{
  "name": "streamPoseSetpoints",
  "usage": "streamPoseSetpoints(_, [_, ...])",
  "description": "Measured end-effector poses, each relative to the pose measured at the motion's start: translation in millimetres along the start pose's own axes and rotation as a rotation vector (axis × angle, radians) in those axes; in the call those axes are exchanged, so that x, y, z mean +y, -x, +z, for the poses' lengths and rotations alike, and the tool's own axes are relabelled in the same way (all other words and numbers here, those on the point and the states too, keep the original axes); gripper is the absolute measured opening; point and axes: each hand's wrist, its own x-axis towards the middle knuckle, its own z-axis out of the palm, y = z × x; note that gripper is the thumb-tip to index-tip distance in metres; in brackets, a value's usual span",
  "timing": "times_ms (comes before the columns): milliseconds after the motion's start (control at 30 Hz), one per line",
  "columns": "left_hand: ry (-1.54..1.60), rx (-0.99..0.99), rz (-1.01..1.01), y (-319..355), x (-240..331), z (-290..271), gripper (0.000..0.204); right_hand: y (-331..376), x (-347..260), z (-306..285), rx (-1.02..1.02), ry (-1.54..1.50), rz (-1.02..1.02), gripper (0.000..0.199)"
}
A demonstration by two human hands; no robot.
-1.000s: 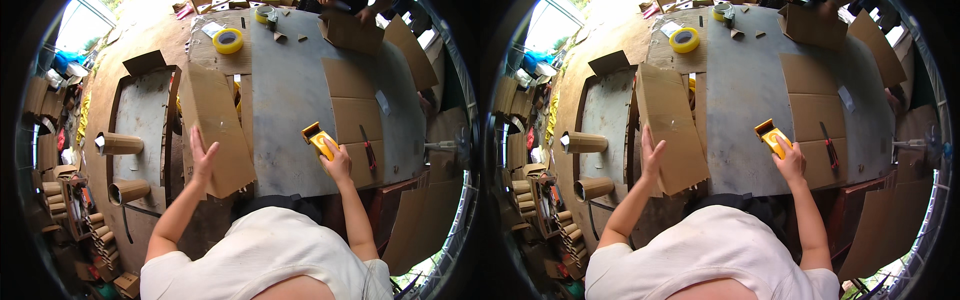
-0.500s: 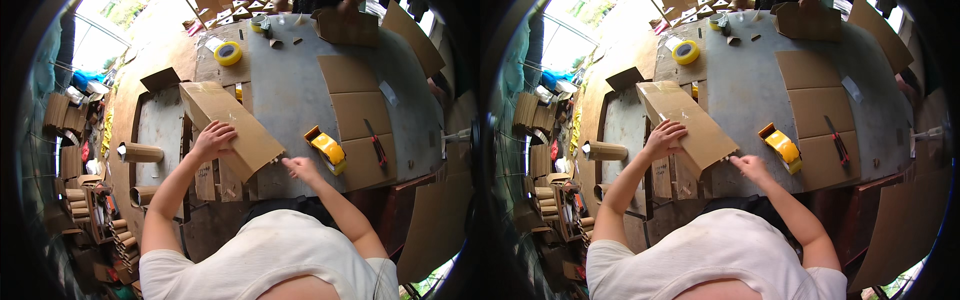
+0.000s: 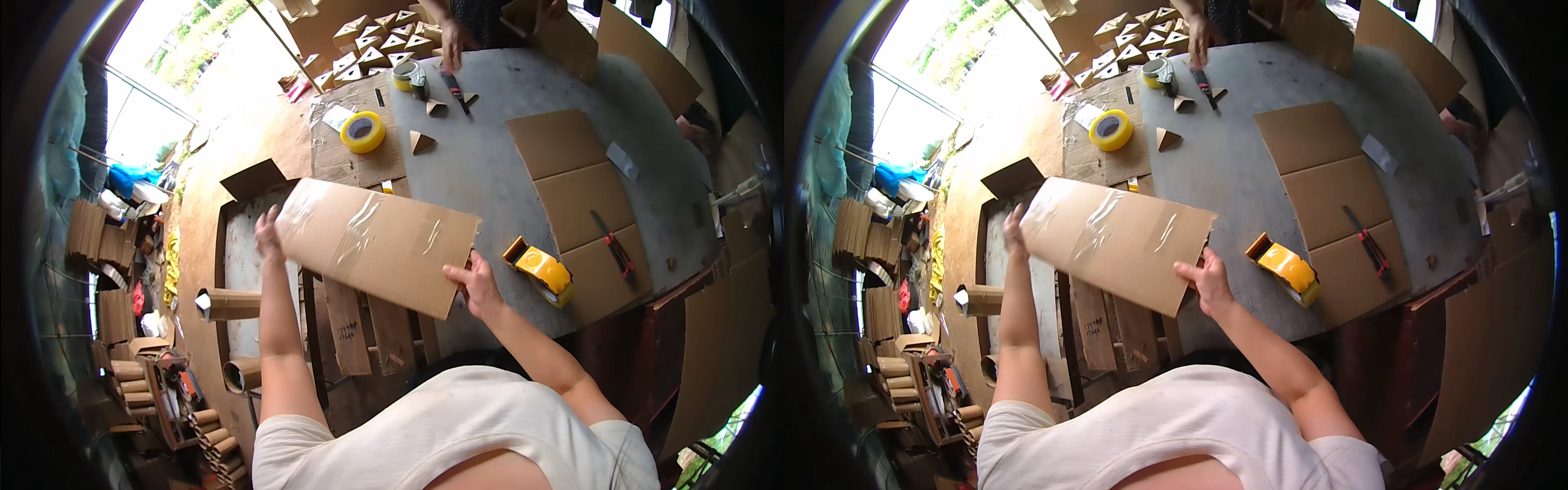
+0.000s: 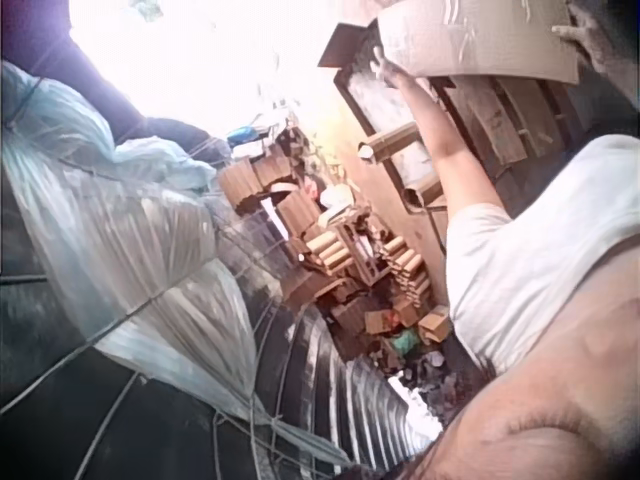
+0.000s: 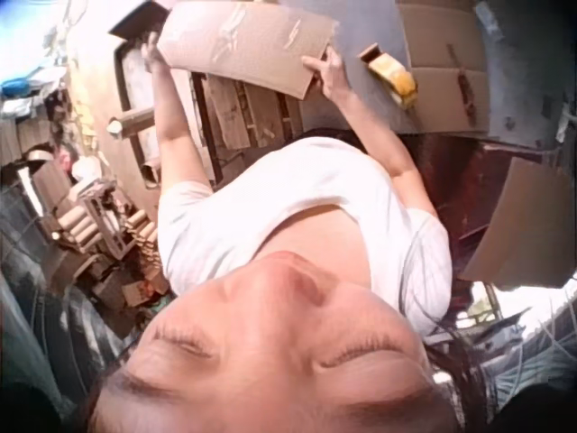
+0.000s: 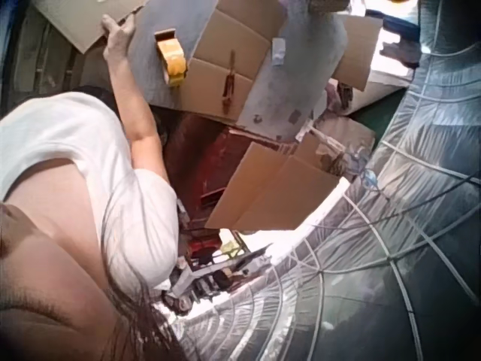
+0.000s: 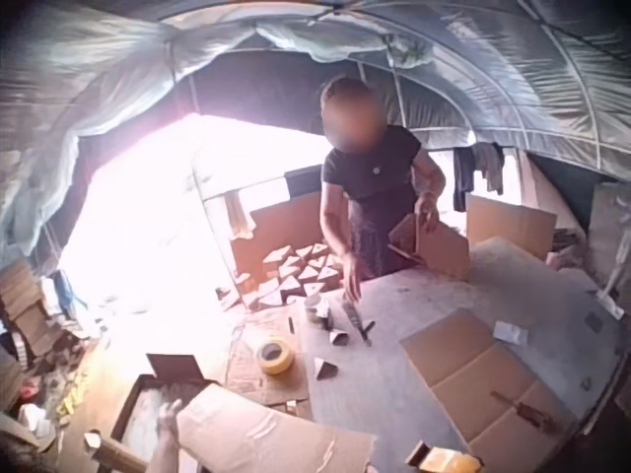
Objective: The person assembles a cardboard box by folding flaps and sealing seams with a tape dispenser. They then affix a shipping label to the box and cut a larger sheet of cardboard with a utility knife.
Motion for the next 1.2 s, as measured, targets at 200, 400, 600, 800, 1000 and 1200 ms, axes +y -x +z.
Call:
streamPoseSetpoints(200, [-0.001, -0.650, -0.522, 48.3, -62.3, -57.5, 0.077, 16.1, 2.5, -77.3, -0.218, 0.855, -0.150, 0.024])
streamPoseSetpoints(400, [0.460, -0.464, -0.369, 160.3, -97.6, -62.2, 0.073, 19.8, -2.8, -127.3, -0.137, 1.093, -0.199, 0.022])
streamPoseSetpoints(600, [0.541, -0.309, -0.515, 274.0, -167.6, -112.1, 0.073, 33.9, -30.0, -142.1, -0.110, 1.252, -0.251, 0.054])
streamPoseSetpoints(800, [-0.008, 0.038, -0.402, 324.6, -90.9, -148.0, 0.033, 84.6, -64.8, -132.1, 0.371, 1.482, -0.604, 0.028])
streamPoseSetpoints(1000, [-0.176, -0.208, 0.585, 344.0, 102.0, -51.1, 0.027, 39.2, -145.6, -290.5, 1.038, 1.970, -0.202, 0.055])
streamPoseSetpoints(1200, [-0.552, -1.044, 0.886, 374.3, 147.9, 56.7, 0.055, 36.8, -158.1, -341.4, 0.915, 1.828, 0.115, 0.027])
